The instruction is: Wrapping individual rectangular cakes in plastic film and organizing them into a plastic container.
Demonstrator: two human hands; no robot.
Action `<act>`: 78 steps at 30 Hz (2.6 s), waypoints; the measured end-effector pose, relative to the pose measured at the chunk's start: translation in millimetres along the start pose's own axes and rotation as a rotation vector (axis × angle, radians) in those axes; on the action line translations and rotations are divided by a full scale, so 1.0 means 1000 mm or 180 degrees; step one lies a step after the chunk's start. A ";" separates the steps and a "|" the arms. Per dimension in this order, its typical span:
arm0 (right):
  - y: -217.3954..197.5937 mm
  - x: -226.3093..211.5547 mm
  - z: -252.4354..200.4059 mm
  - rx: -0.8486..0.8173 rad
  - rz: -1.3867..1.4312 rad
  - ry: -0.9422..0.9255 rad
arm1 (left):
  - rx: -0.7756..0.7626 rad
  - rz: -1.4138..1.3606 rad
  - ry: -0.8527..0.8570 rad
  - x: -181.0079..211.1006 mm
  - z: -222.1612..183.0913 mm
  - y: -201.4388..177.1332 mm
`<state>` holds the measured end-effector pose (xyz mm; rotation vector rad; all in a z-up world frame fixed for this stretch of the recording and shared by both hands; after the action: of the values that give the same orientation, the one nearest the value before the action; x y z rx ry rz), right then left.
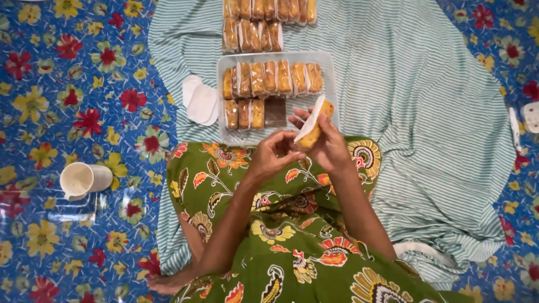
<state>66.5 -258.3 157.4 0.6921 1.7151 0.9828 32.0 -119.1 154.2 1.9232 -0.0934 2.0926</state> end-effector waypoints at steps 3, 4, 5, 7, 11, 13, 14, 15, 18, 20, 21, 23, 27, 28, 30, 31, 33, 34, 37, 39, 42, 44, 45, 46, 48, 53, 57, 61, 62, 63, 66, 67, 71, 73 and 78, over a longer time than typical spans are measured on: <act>0.004 0.001 -0.003 -0.0028 0.0176 0.0014 | 0.0015 0.0111 0.0290 -0.002 0.007 -0.002; 0.000 0.004 -0.002 -0.0025 0.0176 0.0011 | 0.0012 0.0110 0.0289 -0.001 0.006 0.001; -0.003 0.006 0.000 -0.0077 0.0198 0.0032 | 0.0022 -0.0119 0.0321 0.001 0.006 0.002; -0.011 0.011 0.002 -0.0138 0.0217 0.0049 | 0.0030 -0.0345 0.0362 0.011 0.005 0.007; -0.018 0.019 -0.002 0.0009 0.0141 0.0125 | 0.0075 -0.0583 0.0171 0.029 0.000 0.011; -0.014 0.018 -0.006 0.0028 0.0133 0.0136 | 0.0094 -0.0521 0.0111 0.023 -0.004 0.008; -0.015 0.015 -0.007 0.0080 0.0132 0.0078 | 0.0142 -0.0318 0.0004 0.014 -0.006 0.006; -0.015 0.013 -0.008 0.0138 0.0130 0.0024 | 0.0192 -0.0118 -0.0109 0.004 -0.009 0.004; -0.020 0.003 -0.004 0.0103 0.0099 -0.0175 | 0.0551 0.0179 -0.0205 0.000 -0.013 -0.001; -0.023 -0.003 -0.004 0.0122 0.0109 -0.0292 | 0.0659 0.0352 -0.0083 -0.006 -0.014 -0.008; -0.024 -0.008 -0.003 0.0135 0.0126 -0.0416 | 0.0761 0.0534 0.0043 -0.007 -0.015 -0.011; -0.033 -0.013 0.000 0.0152 0.0194 -0.0494 | 0.0664 0.0671 0.0195 -0.001 -0.017 -0.012; -0.036 -0.021 -0.001 0.0280 0.0461 -0.0658 | 0.0455 0.0943 0.0774 0.020 -0.020 -0.010; -0.039 -0.021 0.000 0.0281 0.0458 -0.0660 | 0.0454 0.0941 0.0775 0.029 -0.020 -0.009; -0.048 -0.021 0.002 0.0479 0.0703 -0.0673 | 0.0391 0.1081 0.1242 0.054 -0.023 -0.006; -0.048 -0.021 0.002 0.0482 0.0699 -0.0664 | 0.0400 0.1080 0.1237 0.051 -0.022 -0.005; -0.051 -0.022 0.001 0.0585 0.0811 -0.0685 | 0.0592 0.1140 0.1228 0.045 -0.022 -0.008; -0.052 -0.020 0.002 0.0588 0.0809 -0.0675 | 0.0601 0.1139 0.1222 0.041 -0.020 -0.008; -0.055 -0.017 0.003 0.0603 0.0884 -0.0726 | 0.0899 0.1261 0.0958 0.029 -0.015 -0.010; -0.054 -0.014 0.004 0.0657 0.0858 -0.0724 | 0.1041 0.1407 0.0816 0.024 -0.011 -0.008; -0.059 -0.007 0.005 0.0639 0.0691 -0.0773 | 0.1082 0.1472 0.0791 0.026 -0.007 -0.004; -0.056 -0.003 0.003 0.0640 0.0597 -0.0812 | 0.1054 0.1433 0.0769 0.030 -0.004 0.002; -0.054 0.000 0.001 0.0648 0.0500 -0.0844 | 0.1029 0.1391 0.0740 0.031 -0.003 0.005; -0.056 0.000 0.002 0.0653 0.0502 -0.0846 | 0.1025 0.1390 0.0736 0.025 -0.001 0.005; -0.060 0.001 0.005 0.0659 0.0497 -0.0895 | 0.1094 0.1349 0.0876 0.014 0.001 0.003; -0.066 -0.009 0.005 0.0736 0.0569 -0.1023 | 0.1186 0.1613 0.1226 0.024 -0.001 0.002; -0.074 -0.009 0.008 0.0764 0.0783 -0.1017 | 0.0863 0.1760 0.1486 0.042 -0.003 0.014; -0.070 -0.017 0.009 0.0710 0.0896 -0.1024 | 0.0758 0.1405 0.1283 0.031 0.000 0.008; -0.070 -0.018 0.010 0.0646 0.0905 -0.1029 | 0.0733 0.1498 0.1246 0.032 0.002 0.008; -0.070 -0.019 0.010 0.0581 0.0914 -0.1031 | 0.0711 0.1592 0.1207 0.033 0.003 0.008; -0.071 -0.016 0.009 0.0501 0.0976 -0.1016 | 0.0509 0.1730 0.1282 0.025 0.004 0.012; -0.069 -0.015 0.009 0.0498 0.0976 -0.1011 | 0.0514 0.1732 0.1282 0.022 0.004 0.014; -0.064 -0.010 0.006 0.0482 0.0943 -0.1013 | 0.0531 0.1846 0.1376 0.013 0.003 0.019; -0.066 -0.007 0.006 0.0452 0.0949 -0.1012 | 0.0557 0.1893 0.1353 0.006 0.003 0.020; -0.075 -0.005 0.007 0.0307 0.0869 -0.1012 | 0.1008 0.2088 0.1554 0.010 0.000 0.013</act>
<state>74.3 -298.2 94.3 1.1060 1.4187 0.9200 27.6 -129.6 166.3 1.6028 -0.3420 3.1231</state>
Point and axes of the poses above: each hand's wrist, its own z-axis towards the middle knuckle, its own y-axis out of the palm, x = y × z, the point moved 6 cm from there along z, towards the middle knuckle, and after that the axes turned 7 degrees about z, right-handed, at the moved point
